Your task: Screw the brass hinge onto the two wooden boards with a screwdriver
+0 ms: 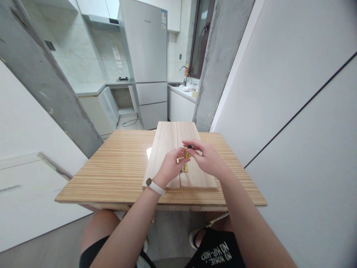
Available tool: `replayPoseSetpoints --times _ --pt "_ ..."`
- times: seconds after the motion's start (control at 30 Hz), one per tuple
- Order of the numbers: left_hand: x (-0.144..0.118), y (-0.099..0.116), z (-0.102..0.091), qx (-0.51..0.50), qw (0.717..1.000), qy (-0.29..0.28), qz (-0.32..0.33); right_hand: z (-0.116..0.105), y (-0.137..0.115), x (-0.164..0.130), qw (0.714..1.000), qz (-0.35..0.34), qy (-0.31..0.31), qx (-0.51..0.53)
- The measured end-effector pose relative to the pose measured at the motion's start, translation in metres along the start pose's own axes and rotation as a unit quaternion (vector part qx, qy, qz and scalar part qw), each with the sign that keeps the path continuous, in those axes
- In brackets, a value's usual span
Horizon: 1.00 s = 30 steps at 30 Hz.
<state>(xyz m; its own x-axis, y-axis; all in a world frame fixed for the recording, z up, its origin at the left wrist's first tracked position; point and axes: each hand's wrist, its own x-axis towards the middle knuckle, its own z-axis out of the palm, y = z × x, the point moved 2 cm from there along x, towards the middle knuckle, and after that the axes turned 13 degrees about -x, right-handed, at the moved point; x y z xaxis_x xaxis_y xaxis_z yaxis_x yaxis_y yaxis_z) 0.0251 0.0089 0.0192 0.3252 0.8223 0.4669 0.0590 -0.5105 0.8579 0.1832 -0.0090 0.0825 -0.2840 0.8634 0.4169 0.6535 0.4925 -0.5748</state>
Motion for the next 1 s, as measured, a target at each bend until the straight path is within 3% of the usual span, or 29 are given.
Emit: replayPoseSetpoints --times 0.1,0.3,0.47,0.73,1.0 --pt "0.001 -0.002 0.001 0.006 1.0 -0.024 0.009 -0.003 0.0 0.0 1.0 -0.014 -0.011 -0.011" --pt "-0.002 -0.001 0.001 0.019 0.999 -0.046 0.003 0.003 0.003 -0.003 0.998 0.013 0.048 -0.028" --pt "-0.005 0.002 -0.004 -0.007 1.0 -0.004 -0.007 0.01 0.005 -0.005 0.992 0.041 0.106 -0.049" --pt "-0.005 0.003 0.004 0.043 0.997 0.069 -0.006 0.028 0.007 -0.009 0.963 0.077 0.213 -0.148" --pt "-0.005 0.001 0.005 0.116 0.991 0.064 0.032 0.025 0.003 -0.012 0.978 0.052 0.17 -0.112"
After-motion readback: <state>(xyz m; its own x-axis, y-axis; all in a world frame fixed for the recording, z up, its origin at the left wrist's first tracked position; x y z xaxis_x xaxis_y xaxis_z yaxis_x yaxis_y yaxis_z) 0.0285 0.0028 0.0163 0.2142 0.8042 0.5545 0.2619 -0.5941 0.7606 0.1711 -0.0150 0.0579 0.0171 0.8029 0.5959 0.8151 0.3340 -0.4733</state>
